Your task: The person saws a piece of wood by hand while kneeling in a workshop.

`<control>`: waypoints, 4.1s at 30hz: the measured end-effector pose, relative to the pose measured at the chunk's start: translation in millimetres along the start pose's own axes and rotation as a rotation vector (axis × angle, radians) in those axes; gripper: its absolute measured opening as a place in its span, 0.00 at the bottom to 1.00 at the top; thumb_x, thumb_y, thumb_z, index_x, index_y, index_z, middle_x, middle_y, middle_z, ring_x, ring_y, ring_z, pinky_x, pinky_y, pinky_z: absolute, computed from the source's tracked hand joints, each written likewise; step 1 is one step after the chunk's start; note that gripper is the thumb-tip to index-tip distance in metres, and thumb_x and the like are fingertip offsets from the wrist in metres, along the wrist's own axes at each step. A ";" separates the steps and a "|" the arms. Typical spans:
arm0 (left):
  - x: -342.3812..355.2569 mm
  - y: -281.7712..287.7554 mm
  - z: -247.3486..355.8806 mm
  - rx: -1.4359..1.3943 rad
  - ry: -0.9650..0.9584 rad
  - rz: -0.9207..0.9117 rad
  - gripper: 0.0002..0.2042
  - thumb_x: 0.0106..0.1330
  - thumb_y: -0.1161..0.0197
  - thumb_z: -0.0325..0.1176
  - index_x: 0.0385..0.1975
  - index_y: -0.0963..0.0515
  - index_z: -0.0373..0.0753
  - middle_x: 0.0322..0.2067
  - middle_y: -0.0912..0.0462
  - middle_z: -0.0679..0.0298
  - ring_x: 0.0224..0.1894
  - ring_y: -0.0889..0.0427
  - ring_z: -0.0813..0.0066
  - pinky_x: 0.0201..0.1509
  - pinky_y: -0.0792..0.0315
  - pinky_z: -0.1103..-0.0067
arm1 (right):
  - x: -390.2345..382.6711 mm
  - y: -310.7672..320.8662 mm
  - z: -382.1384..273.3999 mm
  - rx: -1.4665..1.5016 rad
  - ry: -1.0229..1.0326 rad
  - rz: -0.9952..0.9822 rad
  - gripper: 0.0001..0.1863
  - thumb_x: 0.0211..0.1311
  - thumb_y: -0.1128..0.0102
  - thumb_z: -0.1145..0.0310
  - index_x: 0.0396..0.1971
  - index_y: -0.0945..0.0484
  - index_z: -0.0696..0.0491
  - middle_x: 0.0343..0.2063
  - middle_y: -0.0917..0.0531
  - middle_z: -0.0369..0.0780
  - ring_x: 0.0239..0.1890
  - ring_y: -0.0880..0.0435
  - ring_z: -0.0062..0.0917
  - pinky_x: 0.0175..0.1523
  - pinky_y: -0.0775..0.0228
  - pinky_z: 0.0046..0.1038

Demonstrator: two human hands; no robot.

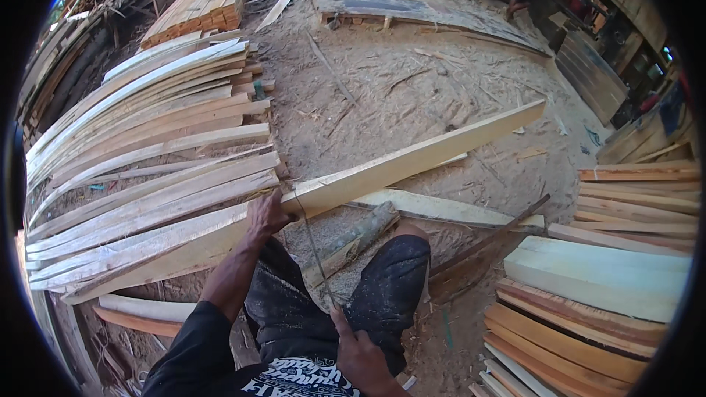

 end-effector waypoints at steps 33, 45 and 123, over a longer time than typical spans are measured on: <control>0.0 5.1 15.2 -0.010 -0.067 0.041 0.29 0.42 0.25 0.52 0.39 0.25 0.38 0.31 0.16 0.49 0.35 0.16 0.50 0.40 0.24 0.60 | 176.1 -29.8 24.1 0.246 0.025 0.110 0.35 0.59 0.48 0.81 0.68 0.41 0.46 0.45 0.21 0.57 0.45 0.22 0.54 0.46 0.28 0.46; 24.7 9.0 -20.0 -0.058 -0.097 -0.067 0.34 0.38 0.24 0.58 0.40 0.23 0.36 0.33 0.17 0.48 0.39 0.17 0.50 0.42 0.26 0.61 | 44.3 47.0 28.7 0.300 -0.042 0.247 0.35 0.57 0.42 0.79 0.67 0.39 0.53 0.48 0.21 0.57 0.47 0.18 0.48 0.51 0.26 0.36; -80.4 -122.6 186.4 -1.997 0.243 -0.707 0.28 0.65 0.36 0.42 0.60 0.32 0.32 0.54 0.23 0.56 0.58 0.26 0.62 0.65 0.35 0.67 | 93.1 34.4 208.9 0.783 -0.677 0.553 0.29 0.66 0.43 0.52 0.61 0.32 0.53 0.49 0.21 0.46 0.43 0.18 0.33 0.43 0.26 0.35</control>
Point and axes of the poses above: each hand's wrist, its own x-axis towards the middle knuckle, its own y-axis out of the back of the hand, z = x × y, the point moved 4 cm from there along x, towards the middle knuckle
